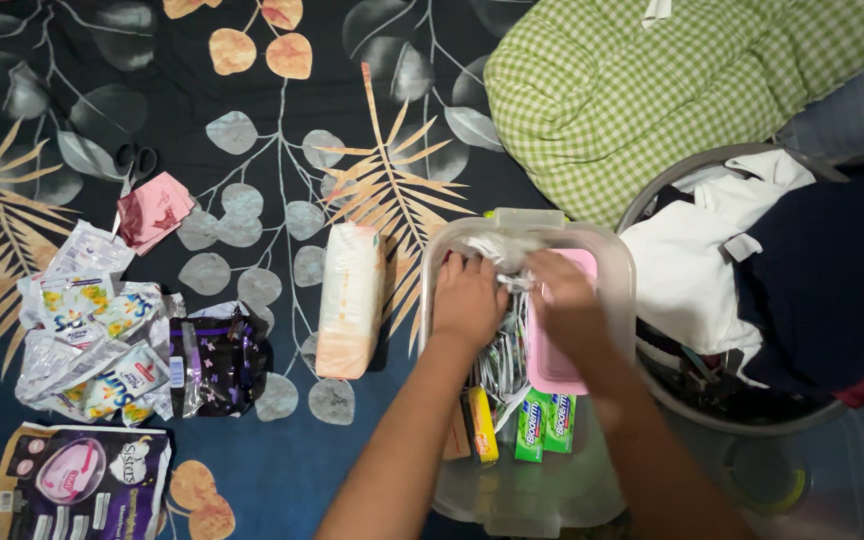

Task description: The person sorts various packaged laundry and personal care items into a clear plastic bin, then places a lid on the bin and moves a bottle of liquid fabric conditioner.

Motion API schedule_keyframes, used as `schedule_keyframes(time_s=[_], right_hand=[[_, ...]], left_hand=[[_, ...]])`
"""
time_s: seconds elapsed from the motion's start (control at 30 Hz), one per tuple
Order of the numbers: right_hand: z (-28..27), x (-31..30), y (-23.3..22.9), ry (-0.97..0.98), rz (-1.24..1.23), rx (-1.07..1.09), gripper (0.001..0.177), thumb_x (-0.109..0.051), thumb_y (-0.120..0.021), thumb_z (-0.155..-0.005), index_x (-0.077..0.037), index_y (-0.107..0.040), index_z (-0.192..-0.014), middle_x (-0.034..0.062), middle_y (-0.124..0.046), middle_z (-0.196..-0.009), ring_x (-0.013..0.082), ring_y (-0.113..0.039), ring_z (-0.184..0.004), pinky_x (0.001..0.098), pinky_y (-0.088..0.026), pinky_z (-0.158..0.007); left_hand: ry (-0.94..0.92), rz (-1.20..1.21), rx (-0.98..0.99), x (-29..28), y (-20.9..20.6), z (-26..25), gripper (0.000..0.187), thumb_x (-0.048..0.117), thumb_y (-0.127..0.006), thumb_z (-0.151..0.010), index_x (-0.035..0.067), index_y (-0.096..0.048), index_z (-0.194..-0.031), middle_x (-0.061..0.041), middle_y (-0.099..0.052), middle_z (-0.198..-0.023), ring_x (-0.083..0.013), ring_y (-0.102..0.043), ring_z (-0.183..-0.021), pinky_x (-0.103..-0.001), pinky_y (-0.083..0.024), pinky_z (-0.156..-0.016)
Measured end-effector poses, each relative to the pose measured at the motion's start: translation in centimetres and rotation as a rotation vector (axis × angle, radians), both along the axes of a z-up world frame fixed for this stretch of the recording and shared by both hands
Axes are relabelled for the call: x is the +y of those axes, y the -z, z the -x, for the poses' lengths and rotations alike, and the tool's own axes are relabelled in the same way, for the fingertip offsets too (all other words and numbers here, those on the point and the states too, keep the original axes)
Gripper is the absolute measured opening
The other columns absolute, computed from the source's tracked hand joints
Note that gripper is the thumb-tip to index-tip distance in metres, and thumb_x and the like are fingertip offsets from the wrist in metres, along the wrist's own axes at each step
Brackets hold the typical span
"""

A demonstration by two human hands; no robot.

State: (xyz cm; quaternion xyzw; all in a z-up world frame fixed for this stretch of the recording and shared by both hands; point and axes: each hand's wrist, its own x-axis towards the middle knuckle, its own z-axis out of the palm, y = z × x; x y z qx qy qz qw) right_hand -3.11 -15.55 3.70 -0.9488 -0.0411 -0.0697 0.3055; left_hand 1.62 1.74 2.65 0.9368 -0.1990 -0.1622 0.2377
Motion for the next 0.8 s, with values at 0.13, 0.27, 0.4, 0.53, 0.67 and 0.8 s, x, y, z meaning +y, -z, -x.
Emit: schedule_keyframes(time_s=[0.13,0.27,0.4,0.53,0.67,0.8], right_hand=[[-1.9,1.1,2.4,-0.115,0.169,0.017,0.039,-0.004,-0.063,-0.085,0.0,-0.067,-0.124,0.0172,-0.068,-0.127,0.0347,-0.06,-0.125,0.0465,-0.041,-0.115],[-4.3,1.7,2.5,-0.176,0.392,0.392,0.026,-0.016,-0.068,-0.085,-0.002,-0.07,-0.107,0.0159,-0.07,-0.115,0.0327,-0.06,-0.118,0.0488,-0.042,-0.106],[-5.7,-0.3,2.0,-0.162,0.089,0.489,0.033,-0.011,-0.065,-0.084,-0.007,-0.073,-0.116,0.0143,-0.072,-0.11,0.0328,-0.066,-0.107,0.0443,-0.051,-0.096],[-2.8,-1.5,-1.2,-0.028,0.04,0.055,0.031,-0.014,-0.069,-0.085,-0.005,-0.072,-0.114,0.0137,-0.072,-0.111,0.033,-0.066,-0.107,0.0433,-0.052,-0.094],[-1.8,-0.2,-2.3,-0.075,0.186,-0.025,0.036,-0.019,-0.071,-0.078,-0.006,-0.072,-0.112,0.0134,-0.073,-0.109,0.0331,-0.066,-0.104,0.0453,-0.051,-0.094],[-3.1,0.6,0.5,-0.127,0.372,0.021,0.041,-0.023,-0.075,-0.073,-0.003,-0.069,-0.108,0.0163,-0.073,-0.106,0.036,-0.066,-0.103,0.0483,-0.05,-0.093]], left_hand=[[0.021,-0.028,-0.004,0.6,1.3,0.2,0.034,0.028,-0.066,-0.09,0.004,-0.067,-0.114,-0.015,-0.065,-0.123,-0.0381,-0.047,-0.127,-0.049,-0.034,-0.113],[0.071,-0.069,-0.019,0.6,1.5,0.1,0.037,0.027,-0.067,-0.088,0.004,-0.067,-0.117,-0.015,-0.065,-0.123,-0.0383,-0.046,-0.128,-0.05,-0.033,-0.113],[0.108,-0.065,-0.038,0.3,1.0,-0.1,0.045,0.033,-0.069,-0.085,0.008,-0.066,-0.123,-0.014,-0.064,-0.126,-0.0389,-0.044,-0.13,-0.052,-0.031,-0.114],[0.12,-0.066,-0.096,-0.1,0.8,-0.2,0.05,0.036,-0.07,-0.084,0.011,-0.065,-0.127,-0.016,-0.063,-0.128,-0.0408,-0.043,-0.13,-0.054,-0.029,-0.112],[0.169,-0.148,-0.018,-0.7,1.1,-0.9,0.042,0.037,-0.066,-0.091,0.014,-0.068,-0.126,-0.015,-0.066,-0.126,-0.0387,-0.045,-0.132,-0.054,-0.028,-0.116],[0.254,-0.195,-0.005,-0.9,1.7,-1.4,0.03,0.035,-0.063,-0.094,0.016,-0.073,-0.116,-0.011,-0.069,-0.124,-0.0355,-0.047,-0.134,-0.052,-0.03,-0.116]])
